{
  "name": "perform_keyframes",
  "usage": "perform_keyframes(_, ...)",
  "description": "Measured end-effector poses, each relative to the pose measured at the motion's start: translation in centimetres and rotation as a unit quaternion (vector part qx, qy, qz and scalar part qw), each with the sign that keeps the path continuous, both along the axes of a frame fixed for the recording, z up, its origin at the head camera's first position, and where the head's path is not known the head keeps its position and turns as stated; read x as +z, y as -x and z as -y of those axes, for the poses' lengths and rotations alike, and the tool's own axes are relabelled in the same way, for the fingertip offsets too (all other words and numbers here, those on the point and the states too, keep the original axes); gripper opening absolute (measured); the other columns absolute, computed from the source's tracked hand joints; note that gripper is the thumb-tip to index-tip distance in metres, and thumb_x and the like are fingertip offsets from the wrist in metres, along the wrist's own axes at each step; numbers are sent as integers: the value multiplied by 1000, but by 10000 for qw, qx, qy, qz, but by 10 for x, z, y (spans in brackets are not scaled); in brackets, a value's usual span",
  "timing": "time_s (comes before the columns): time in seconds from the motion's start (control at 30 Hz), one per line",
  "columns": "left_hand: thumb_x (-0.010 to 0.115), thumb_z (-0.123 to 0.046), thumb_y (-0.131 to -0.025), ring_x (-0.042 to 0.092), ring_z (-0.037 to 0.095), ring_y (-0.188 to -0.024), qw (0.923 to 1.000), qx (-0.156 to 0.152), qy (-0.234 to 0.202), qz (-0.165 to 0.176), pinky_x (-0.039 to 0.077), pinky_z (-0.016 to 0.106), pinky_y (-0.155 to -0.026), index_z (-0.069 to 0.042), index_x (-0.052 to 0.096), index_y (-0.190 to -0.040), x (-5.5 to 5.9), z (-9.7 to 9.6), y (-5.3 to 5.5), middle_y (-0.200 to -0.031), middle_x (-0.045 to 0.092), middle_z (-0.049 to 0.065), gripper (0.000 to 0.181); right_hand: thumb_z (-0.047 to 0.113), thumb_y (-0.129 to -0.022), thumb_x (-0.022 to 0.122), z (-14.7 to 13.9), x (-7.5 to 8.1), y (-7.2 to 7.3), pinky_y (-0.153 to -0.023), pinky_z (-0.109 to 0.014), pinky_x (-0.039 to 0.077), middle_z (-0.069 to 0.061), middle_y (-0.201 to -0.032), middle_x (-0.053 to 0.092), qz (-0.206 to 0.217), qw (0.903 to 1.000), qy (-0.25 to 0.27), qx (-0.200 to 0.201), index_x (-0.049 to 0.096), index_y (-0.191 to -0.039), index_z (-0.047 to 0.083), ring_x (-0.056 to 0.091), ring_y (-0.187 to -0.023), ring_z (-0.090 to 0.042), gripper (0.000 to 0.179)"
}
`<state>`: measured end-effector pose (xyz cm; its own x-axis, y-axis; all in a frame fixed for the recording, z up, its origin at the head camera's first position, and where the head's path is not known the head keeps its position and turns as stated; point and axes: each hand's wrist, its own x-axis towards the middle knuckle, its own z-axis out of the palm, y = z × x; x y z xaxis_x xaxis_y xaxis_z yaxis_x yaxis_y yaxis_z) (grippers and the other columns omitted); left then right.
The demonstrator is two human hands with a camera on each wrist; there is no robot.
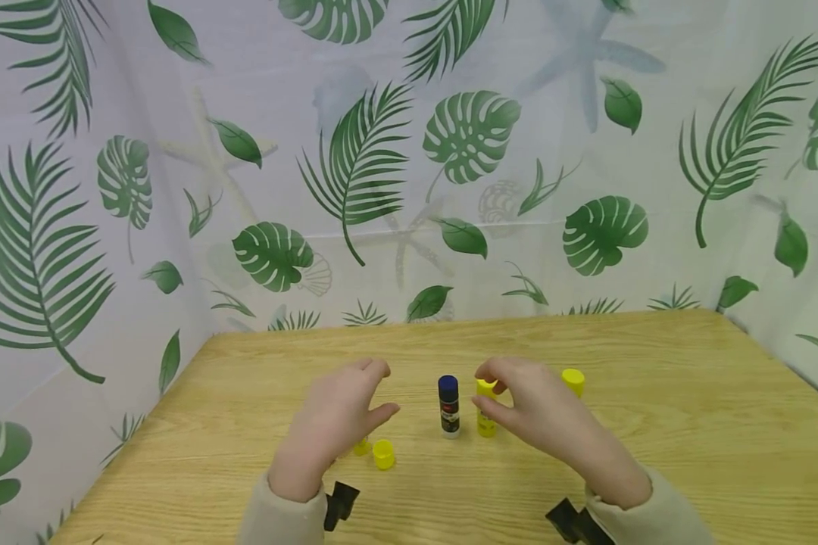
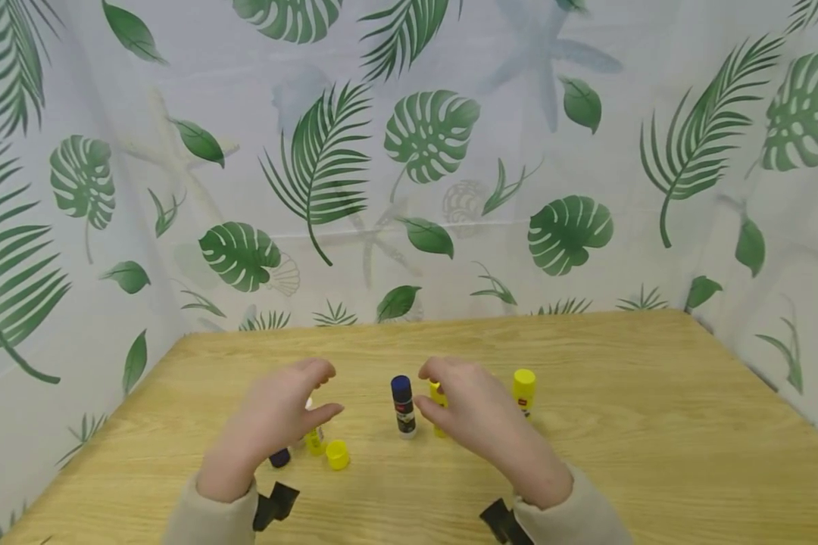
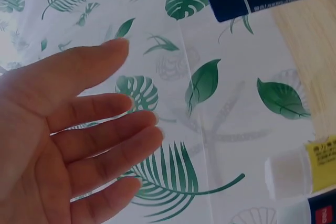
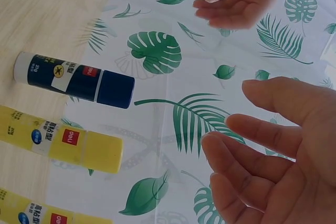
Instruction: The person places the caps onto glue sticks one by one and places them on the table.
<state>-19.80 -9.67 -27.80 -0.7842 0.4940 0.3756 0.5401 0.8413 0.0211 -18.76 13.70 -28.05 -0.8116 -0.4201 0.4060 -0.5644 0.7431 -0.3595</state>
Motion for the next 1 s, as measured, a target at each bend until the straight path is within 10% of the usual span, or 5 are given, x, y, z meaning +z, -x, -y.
perform_keyframes(1.0,74,-16,-72,56,18,-75,9822,748,569,1627,47,31,-63,-5,61,-98,-24,13,27,-90,57,6,31,13,-76,68,3,-4,0,-61,-23,46,2,-85,61,-81,9999,-25,81,61,-87,11,57,-72,-11,13)
